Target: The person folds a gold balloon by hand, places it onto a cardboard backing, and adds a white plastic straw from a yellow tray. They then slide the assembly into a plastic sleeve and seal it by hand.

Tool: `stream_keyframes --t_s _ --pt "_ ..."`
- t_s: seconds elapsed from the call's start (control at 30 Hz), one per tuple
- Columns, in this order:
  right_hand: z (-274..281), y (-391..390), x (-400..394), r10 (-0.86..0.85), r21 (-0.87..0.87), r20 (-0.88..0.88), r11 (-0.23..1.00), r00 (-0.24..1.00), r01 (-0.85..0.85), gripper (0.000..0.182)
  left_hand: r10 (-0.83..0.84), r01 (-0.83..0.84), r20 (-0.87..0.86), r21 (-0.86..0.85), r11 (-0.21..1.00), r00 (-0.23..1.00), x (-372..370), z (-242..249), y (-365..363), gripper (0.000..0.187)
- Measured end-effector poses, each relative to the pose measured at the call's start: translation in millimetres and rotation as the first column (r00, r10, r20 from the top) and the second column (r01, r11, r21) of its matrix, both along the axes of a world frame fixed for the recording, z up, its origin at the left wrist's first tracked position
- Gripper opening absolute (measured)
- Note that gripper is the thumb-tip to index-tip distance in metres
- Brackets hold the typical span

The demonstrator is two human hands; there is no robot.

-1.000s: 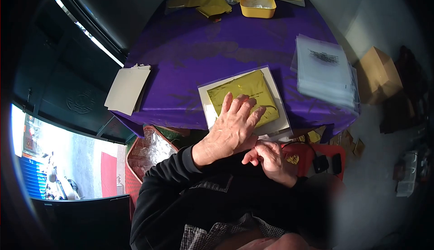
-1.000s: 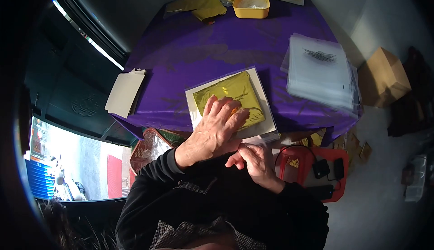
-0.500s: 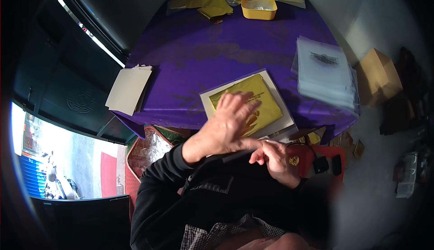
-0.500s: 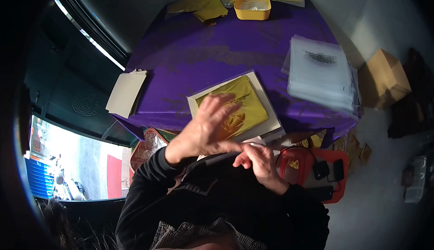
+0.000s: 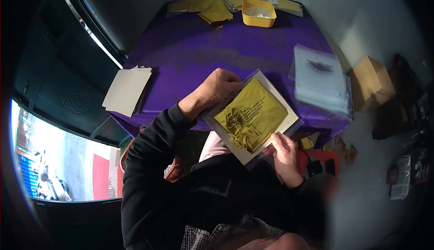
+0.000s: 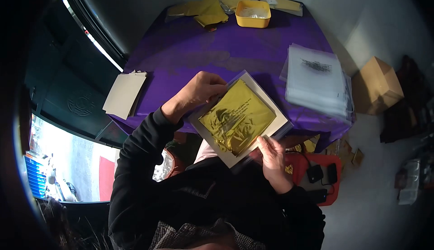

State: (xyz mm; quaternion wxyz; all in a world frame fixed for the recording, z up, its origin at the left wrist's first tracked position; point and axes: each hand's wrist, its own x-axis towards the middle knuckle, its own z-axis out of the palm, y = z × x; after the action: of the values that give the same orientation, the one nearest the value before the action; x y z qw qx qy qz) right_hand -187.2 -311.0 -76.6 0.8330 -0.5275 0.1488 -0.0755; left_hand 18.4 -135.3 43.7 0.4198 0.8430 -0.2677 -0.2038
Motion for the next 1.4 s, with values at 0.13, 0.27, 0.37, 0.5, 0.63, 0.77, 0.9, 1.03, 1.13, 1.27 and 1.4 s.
stream_keyframes --t_s 0.13,0.27,0.37,0.5,0.63,0.77,0.9,1.03,1.13,1.27,1.4 --pt "-11 -21 1 0.016 -0.119 0.111 0.993 0.994 -0.003 0.020 -0.018 -0.030 -0.199 -0.236 0.971 0.980 1 -3 16 0.018" --pt "1 -37 0 0.138 -0.215 0.132 0.971 0.982 -0.107 0.020 -0.166 -0.111 -0.471 -0.507 0.855 0.866 -11 0 28 0.012" --pt "6 -41 2 0.189 -0.198 0.214 0.969 0.958 -0.147 0.020 -0.229 -0.034 -0.418 -0.535 0.844 0.879 -19 16 40 0.013" --pt "22 -39 7 0.222 -0.246 0.189 0.954 0.957 -0.173 0.020 -0.192 -0.008 -0.364 -0.481 0.877 0.911 -24 24 50 0.014" --pt "31 -39 13 0.253 -0.304 0.178 0.933 0.951 -0.191 0.019 -0.231 0.021 -0.314 -0.552 0.834 0.921 -17 16 60 0.011" --pt "42 -37 20 0.271 -0.343 0.161 0.917 0.949 -0.204 0.021 -0.256 -0.003 -0.339 -0.608 0.794 0.905 -11 14 64 0.012" --pt "50 -35 29 0.250 -0.327 0.134 0.925 0.959 -0.196 0.024 -0.240 -0.064 -0.382 -0.634 0.771 0.893 -12 27 64 0.012" --pt "54 -36 38 0.295 -0.356 0.147 0.907 0.944 -0.227 0.027 -0.193 -0.106 -0.383 -0.635 0.765 0.903 0 21 65 0.013" --pt "55 -36 42 0.305 -0.347 0.134 0.906 0.943 -0.243 0.024 -0.184 -0.109 -0.380 -0.632 0.767 0.906 3 16 66 0.014" --pt "48 -41 46 0.266 -0.305 0.148 0.929 0.953 -0.211 0.023 -0.142 -0.127 -0.390 -0.588 0.799 0.910 0 21 66 0.016" --pt "57 -46 49 0.200 -0.314 0.189 0.940 0.961 -0.134 0.026 -0.173 0.047 -0.328 -0.359 0.932 0.929 -7 19 83 0.025"
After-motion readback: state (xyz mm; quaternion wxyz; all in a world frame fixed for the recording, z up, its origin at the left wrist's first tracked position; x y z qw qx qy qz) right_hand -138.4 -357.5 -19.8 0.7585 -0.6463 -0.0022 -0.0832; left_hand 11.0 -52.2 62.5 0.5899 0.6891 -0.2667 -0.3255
